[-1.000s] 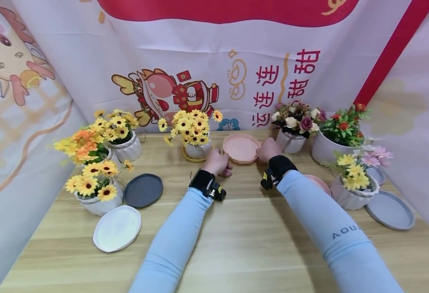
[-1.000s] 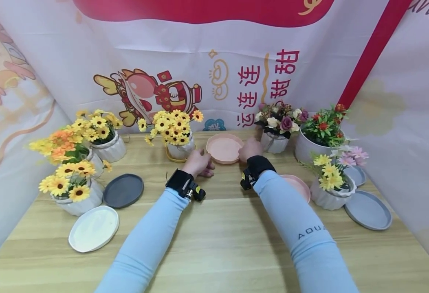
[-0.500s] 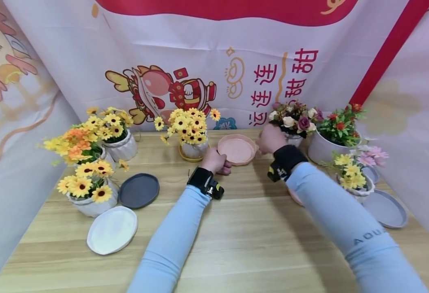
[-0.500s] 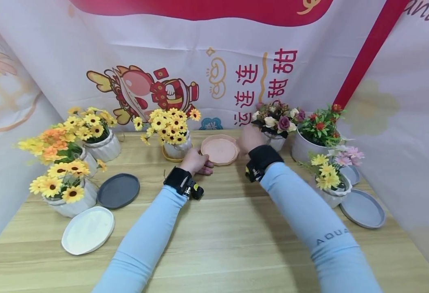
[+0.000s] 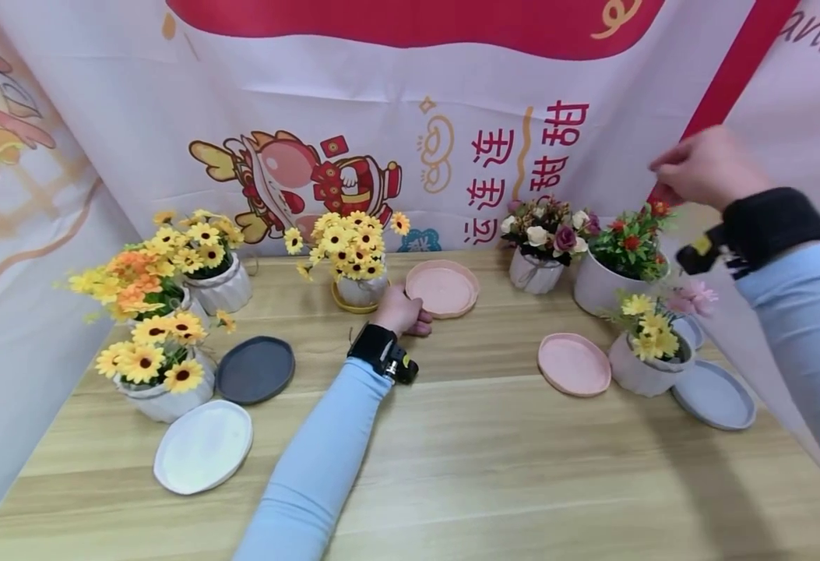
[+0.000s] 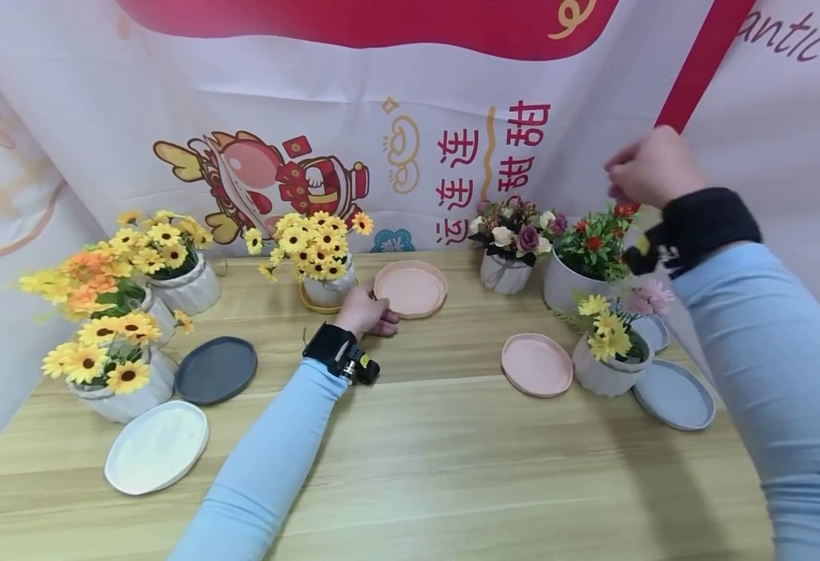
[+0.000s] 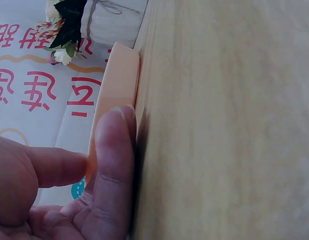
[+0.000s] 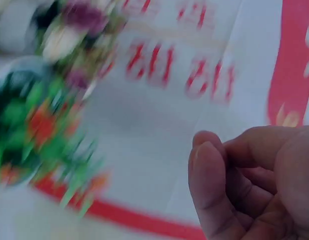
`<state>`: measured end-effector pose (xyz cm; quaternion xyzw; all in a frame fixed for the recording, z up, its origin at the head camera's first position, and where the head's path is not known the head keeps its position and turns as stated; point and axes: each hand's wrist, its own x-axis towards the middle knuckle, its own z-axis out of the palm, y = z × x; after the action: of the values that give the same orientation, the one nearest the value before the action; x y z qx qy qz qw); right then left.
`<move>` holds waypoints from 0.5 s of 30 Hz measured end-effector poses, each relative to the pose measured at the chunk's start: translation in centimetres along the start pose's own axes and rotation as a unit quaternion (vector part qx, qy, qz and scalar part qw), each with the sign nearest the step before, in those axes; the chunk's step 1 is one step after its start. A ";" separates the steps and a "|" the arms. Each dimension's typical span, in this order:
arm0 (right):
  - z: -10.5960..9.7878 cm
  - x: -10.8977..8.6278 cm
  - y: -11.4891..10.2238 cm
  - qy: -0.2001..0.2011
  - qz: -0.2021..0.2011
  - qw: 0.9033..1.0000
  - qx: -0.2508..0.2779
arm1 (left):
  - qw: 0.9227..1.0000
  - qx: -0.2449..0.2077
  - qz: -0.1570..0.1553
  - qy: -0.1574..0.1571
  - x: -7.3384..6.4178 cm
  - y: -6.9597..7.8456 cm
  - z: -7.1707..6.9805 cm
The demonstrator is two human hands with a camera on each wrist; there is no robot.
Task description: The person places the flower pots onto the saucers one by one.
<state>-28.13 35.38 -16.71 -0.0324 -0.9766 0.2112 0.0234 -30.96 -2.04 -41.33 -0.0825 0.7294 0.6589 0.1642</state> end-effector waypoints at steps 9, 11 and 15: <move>2.6 0.1 13.0 -0.043 0.071 0.993 0.080 | 1.000 0.002 -0.002 -0.005 -0.1 -0.3 -0.4; 3.6 0.0 14.9 -0.073 0.065 0.991 0.088 | 1.000 0.005 -0.005 -0.002 0.0 -0.5 -0.4; 5.5 0.0 16.4 -0.123 0.051 0.989 0.058 | 1.000 0.004 -0.011 -0.004 -0.1 -0.7 -0.5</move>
<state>-27.54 47.97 -28.52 -0.0545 -0.9551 0.2711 -0.1064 -30.67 -2.66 -41.91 -0.0871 0.7304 0.6545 0.1748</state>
